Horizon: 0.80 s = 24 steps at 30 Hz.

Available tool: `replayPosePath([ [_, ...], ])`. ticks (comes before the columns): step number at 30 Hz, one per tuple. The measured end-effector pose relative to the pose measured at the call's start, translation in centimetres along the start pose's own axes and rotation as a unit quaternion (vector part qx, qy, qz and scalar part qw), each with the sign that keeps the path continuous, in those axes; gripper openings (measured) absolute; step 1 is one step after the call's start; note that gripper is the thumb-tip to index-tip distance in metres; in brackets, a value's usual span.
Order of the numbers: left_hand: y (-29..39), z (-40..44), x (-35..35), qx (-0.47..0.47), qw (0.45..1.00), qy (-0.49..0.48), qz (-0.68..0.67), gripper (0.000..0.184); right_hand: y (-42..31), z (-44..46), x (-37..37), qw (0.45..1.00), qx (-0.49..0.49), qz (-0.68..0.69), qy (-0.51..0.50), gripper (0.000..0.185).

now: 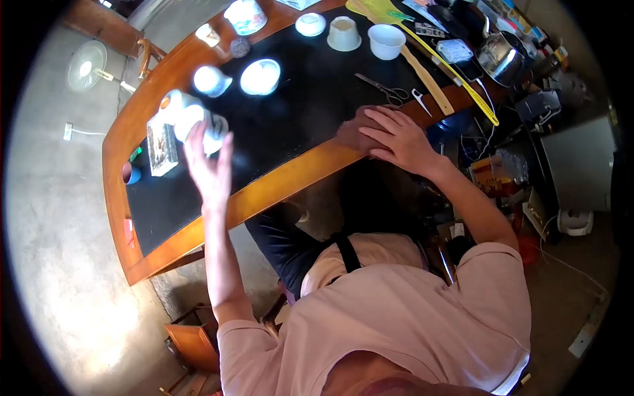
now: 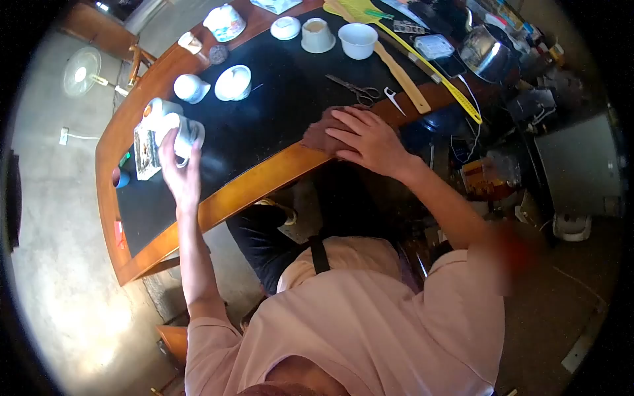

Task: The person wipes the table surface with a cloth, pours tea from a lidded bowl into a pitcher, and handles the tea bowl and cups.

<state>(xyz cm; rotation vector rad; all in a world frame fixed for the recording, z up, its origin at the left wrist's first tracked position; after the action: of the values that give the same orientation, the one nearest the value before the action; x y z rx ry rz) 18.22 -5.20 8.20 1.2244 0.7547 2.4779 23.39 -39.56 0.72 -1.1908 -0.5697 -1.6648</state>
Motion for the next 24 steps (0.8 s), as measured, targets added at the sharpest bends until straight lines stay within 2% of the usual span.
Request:
replayPosePath([
  [2, -3.7, -3.1, 4.8, 0.020, 0.996, 0.070, 0.047, 0.036, -0.7, 0.0, -0.1, 1.000, 0.014, -0.016, -0.017, 0.044],
  [5, -13.4, -7.9, 11.3, 0.168, 0.969, 0.176, -0.036, 0.029, -3.7, 2.8, -2.1, 0.996, 0.085, 0.017, -0.036, 0.045],
  [7, -20.0, -11.0, 15.6, 0.222, 0.946, 0.234, 0.030, 0.033, -7.4, 6.4, -4.0, 0.986, 0.150, 0.053, -0.056, 0.045],
  [9, -23.2, -13.4, 19.0, 0.254, 0.923, 0.284, 0.045, 0.035, -11.5, 10.2, -6.3, 0.971, 0.209, 0.089, -0.080, 0.044],
  [10, -24.0, -14.5, 20.0, 0.262, 0.912, 0.311, 0.061, 0.031, -13.8, 12.0, -7.8, 0.961, 0.252, 0.100, -0.060, 0.044],
  [13, -29.1, -17.2, 20.4, 0.364, 0.841, 0.317, 0.244, 0.027, -20.9, 17.6, -12.4, 0.928, 0.348, 0.124, -0.043, 0.044],
  [14, -27.7, -17.0, 19.9, 0.283, 0.869, 0.347, 0.212, 0.025, -23.3, 19.3, -14.6, 0.920, 0.366, 0.133, -0.036, 0.043],
  [19, -29.3, -16.0, 20.1, 0.294, 0.853, 0.300, 0.309, 0.027, -34.1, 26.0, -21.4, 0.885, 0.415, 0.200, -0.068, 0.041],
  [21, -29.7, -15.8, 20.1, 0.288, 0.842, 0.273, 0.364, 0.029, -35.0, 26.7, -21.4, 0.879, 0.425, 0.196, -0.089, 0.040],
  [24, -30.8, -15.8, 20.4, 0.306, 0.840, 0.243, 0.377, 0.030, -31.0, 25.9, -18.7, 0.867, 0.432, 0.235, -0.082, 0.043],
])
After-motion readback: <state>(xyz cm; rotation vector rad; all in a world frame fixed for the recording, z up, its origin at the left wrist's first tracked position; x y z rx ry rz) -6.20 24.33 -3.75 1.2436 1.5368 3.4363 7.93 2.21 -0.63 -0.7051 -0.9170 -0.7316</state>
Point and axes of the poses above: each hand's wrist, its own z-axis towards the middle knuckle, its own x-axis out of the back of the hand, y = z × x, the point moved 7 cm from there along z, towards the middle knuckle, and after that the axes turned 10 degrees about x, right-handed, at the moved point
